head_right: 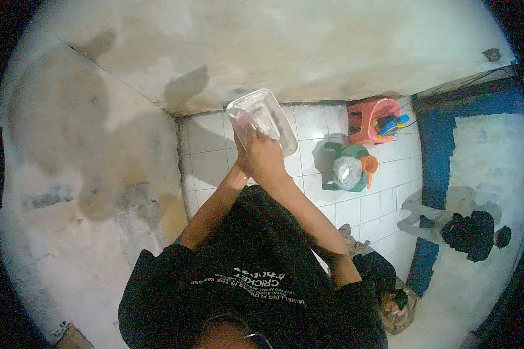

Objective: The person applies a white substance from a container to a wall using a red scraper, spreading the material over damaged sections of the wall surface.

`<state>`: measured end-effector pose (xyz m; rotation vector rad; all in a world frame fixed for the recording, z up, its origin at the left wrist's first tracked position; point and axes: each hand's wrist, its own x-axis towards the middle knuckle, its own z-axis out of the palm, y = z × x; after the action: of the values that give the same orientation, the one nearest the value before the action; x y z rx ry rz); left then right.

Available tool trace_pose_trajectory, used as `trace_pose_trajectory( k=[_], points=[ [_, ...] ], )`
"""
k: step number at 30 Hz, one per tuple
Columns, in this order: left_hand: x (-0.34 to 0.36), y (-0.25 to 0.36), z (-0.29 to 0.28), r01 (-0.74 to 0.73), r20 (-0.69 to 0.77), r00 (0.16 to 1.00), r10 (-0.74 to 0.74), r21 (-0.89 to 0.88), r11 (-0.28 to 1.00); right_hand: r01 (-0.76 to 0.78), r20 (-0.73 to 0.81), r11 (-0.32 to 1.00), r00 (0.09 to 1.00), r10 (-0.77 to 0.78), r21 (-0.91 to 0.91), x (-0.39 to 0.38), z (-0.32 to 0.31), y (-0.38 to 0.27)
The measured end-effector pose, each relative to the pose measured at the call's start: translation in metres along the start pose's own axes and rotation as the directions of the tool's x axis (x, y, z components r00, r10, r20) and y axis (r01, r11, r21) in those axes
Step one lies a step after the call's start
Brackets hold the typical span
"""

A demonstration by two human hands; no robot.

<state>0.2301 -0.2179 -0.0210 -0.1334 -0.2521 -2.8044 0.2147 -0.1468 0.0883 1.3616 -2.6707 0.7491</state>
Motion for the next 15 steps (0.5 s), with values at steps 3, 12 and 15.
trace_pose_trajectory(
  k=[3,12,15],
  points=[
    [-0.006,0.008,0.001,0.009,-0.060,0.998,-0.013,-0.063,0.998,-0.086,0.039,0.995,0.996,0.084,0.058,0.011,-0.024,-0.015],
    [-0.007,0.001,0.012,0.031,-0.233,0.969,-0.088,-0.238,0.971,-0.183,0.035,0.981,0.983,0.181,0.056,0.011,-0.028,-0.014],
    [-0.011,0.003,0.007,0.057,-0.134,0.985,-0.106,-0.331,0.942,-0.125,-0.050,0.983,0.990,0.133,0.138,0.015,-0.053,-0.029]
  ],
)
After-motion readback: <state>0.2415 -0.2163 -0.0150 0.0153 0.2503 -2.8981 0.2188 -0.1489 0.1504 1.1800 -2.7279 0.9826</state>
